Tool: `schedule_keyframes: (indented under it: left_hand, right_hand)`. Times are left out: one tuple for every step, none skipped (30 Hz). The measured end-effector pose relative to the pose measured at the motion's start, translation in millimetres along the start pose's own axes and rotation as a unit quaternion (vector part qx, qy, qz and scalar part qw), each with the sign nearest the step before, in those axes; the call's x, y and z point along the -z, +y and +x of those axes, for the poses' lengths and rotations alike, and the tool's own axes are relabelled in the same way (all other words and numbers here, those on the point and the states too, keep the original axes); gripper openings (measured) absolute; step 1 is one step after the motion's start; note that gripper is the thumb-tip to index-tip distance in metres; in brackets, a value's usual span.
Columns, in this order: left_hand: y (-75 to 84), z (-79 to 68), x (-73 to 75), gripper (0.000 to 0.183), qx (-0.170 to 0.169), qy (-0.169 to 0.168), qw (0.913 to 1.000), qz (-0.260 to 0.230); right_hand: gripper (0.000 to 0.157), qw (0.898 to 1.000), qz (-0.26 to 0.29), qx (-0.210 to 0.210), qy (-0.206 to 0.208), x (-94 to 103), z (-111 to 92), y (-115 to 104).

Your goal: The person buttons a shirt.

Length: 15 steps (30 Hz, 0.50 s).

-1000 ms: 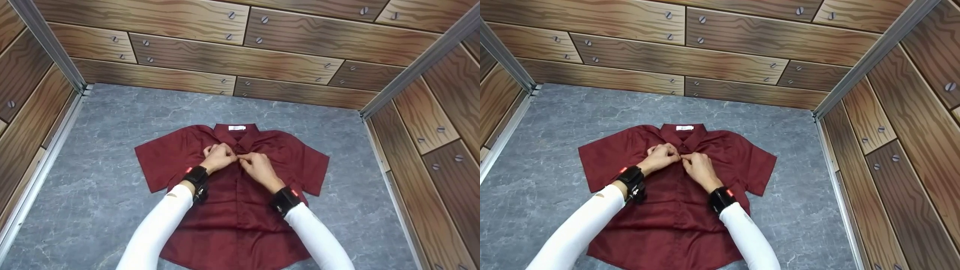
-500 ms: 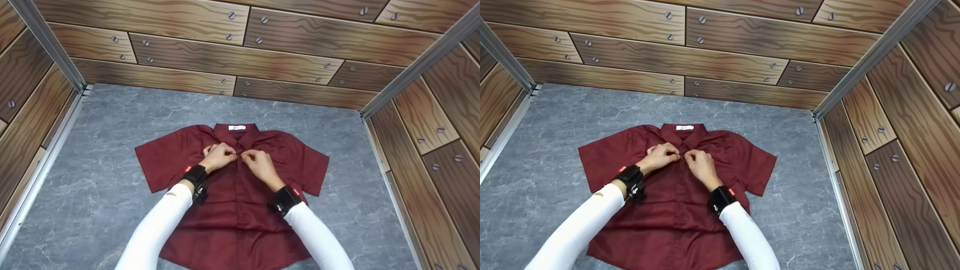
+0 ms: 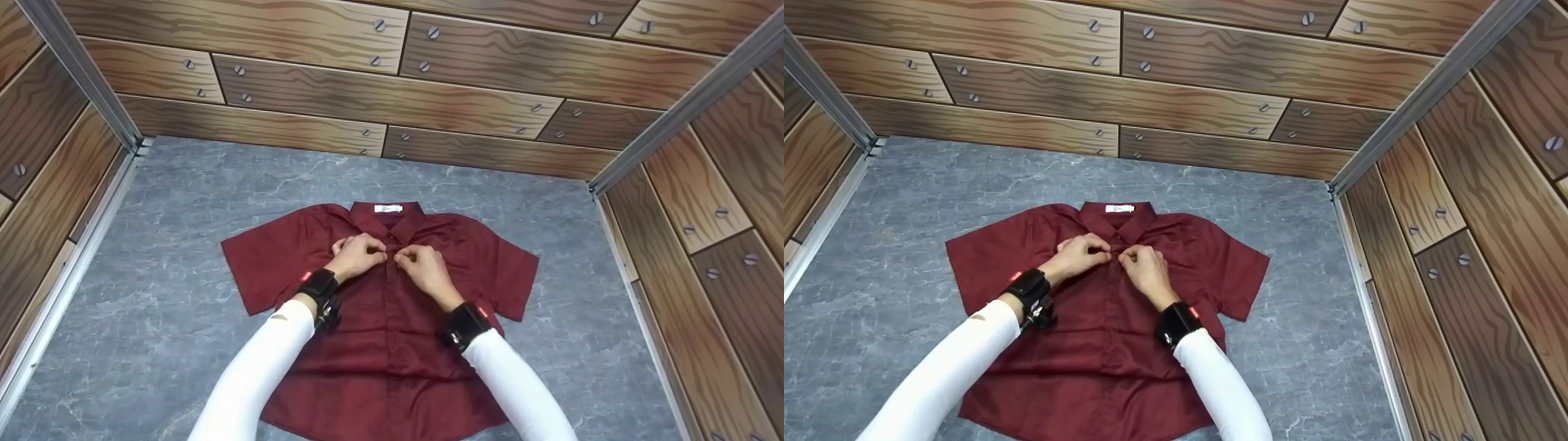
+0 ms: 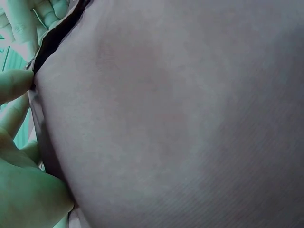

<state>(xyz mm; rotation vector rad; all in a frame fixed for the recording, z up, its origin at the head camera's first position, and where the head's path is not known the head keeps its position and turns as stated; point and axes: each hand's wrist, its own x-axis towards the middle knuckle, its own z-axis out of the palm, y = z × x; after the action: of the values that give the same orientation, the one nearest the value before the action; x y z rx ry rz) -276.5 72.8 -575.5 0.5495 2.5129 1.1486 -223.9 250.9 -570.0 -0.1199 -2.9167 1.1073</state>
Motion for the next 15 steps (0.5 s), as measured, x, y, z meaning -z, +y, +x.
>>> schedule_keyframes:
  left_hand:
    - [-0.2,0.0,-0.1,0.018,0.000,-0.001,1.0000,0.000]
    - [-0.4,-0.1,0.0,0.017,0.000,-0.001,1.0000,0.001]
    - [-0.5,0.0,0.1,0.017,-0.001,-0.002,1.0000,0.001]
    - [-0.5,0.1,0.2,0.016,-0.003,-0.004,1.0000,0.002]
    - [-0.5,0.1,0.5,0.015,-0.005,-0.007,1.0000,0.001]
    - [-0.4,0.0,1.0,0.015,-0.008,-0.009,0.9999,0.001]
    - [-0.4,-0.2,1.6,0.014,-0.010,-0.012,0.9999,-0.001]
    - [-0.5,-0.4,2.2,0.014,-0.011,-0.015,0.9998,-0.002]
    - [-0.6,-0.8,2.9,0.013,-0.013,-0.019,0.9997,-0.002]
    - [-0.9,-0.9,3.4,0.013,-0.014,-0.022,0.9997,-0.004]
    - [-1.2,-1.1,4.0,0.013,-0.015,-0.025,0.9996,-0.004]
    - [-1.6,-1.3,4.3,0.012,-0.017,-0.028,0.9995,-0.005]
    - [-2.1,-1.3,4.6,0.012,-0.019,-0.031,0.9993,-0.006]
    - [-2.6,-1.3,4.8,0.012,-0.021,-0.034,0.9992,-0.005]
    - [-2.7,-1.3,5.1,0.012,-0.024,-0.037,0.9990,-0.005]
  right_hand:
    - [0.008,1.000,0.003,-0.002,-0.002,-0.2,0.2,0.2]
    - [0.008,1.000,0.005,-0.004,-0.004,-0.3,0.5,0.4]
    - [0.008,1.000,0.009,-0.006,-0.007,-0.4,0.8,0.5]
    - [0.008,1.000,0.012,-0.009,-0.010,-0.2,1.0,0.3]
    - [0.008,1.000,0.016,-0.011,-0.014,0.0,1.2,0.2]
    - [0.008,1.000,0.019,-0.013,-0.018,0.3,1.2,-0.3]
    - [0.009,0.999,0.022,-0.013,-0.021,0.3,1.3,-0.7]
    - [0.009,0.999,0.023,-0.014,-0.023,0.3,1.4,-1.2]
    - [0.009,0.999,0.024,-0.016,-0.025,0.3,1.5,-1.7]
    - [0.009,0.999,0.025,-0.017,-0.026,0.3,1.5,-2.1]
    - [0.009,0.999,0.025,-0.019,-0.027,0.1,1.5,-2.6]
    - [0.009,0.999,0.025,-0.020,-0.026,0.1,1.4,-3.1]
    - [0.008,0.999,0.024,-0.022,-0.025,0.0,1.4,-3.5]
    - [0.008,0.999,0.023,-0.024,-0.025,0.0,1.2,-4.0]
    - [0.008,0.999,0.022,-0.026,-0.024,-0.1,0.9,-4.3]
